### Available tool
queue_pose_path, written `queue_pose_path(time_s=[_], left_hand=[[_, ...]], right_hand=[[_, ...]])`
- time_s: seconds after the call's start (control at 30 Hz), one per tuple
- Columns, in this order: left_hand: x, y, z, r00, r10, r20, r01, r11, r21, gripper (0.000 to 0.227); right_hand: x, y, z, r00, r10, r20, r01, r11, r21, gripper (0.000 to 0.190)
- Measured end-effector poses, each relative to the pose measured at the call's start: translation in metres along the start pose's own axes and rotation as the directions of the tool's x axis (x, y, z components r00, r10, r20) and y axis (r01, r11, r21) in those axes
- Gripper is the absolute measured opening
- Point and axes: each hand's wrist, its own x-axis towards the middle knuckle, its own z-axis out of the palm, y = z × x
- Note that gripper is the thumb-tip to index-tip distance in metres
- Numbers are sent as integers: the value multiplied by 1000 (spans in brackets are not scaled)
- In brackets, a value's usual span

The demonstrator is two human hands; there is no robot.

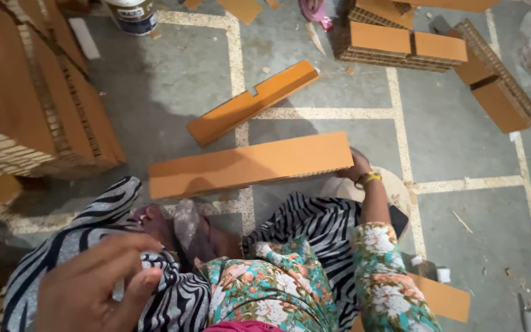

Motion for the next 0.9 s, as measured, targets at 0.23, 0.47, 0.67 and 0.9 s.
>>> queue_pose_path(time_s=[0.23, 0.47, 0.67, 0.9], left_hand=[[-20, -51, -14, 939, 323, 119, -295, 934, -203, 27], [-28, -52, 29, 911, 386, 144, -339, 901, -271, 24], [-13, -60, 46, 834, 522, 179, -466, 840, -278, 25], [0, -70, 39, 828, 540, 152, -466, 813, -349, 28]], right_hand=[[-4, -66, 11, 927, -209, -311, 168, 974, -154, 72], [14, -212, 112, 723, -685, -94, 672, 728, -139, 85], [108, -285, 133, 746, -664, -51, 623, 723, -297, 95], [164, -367, 150, 783, -540, 309, 597, 511, -619, 102]])
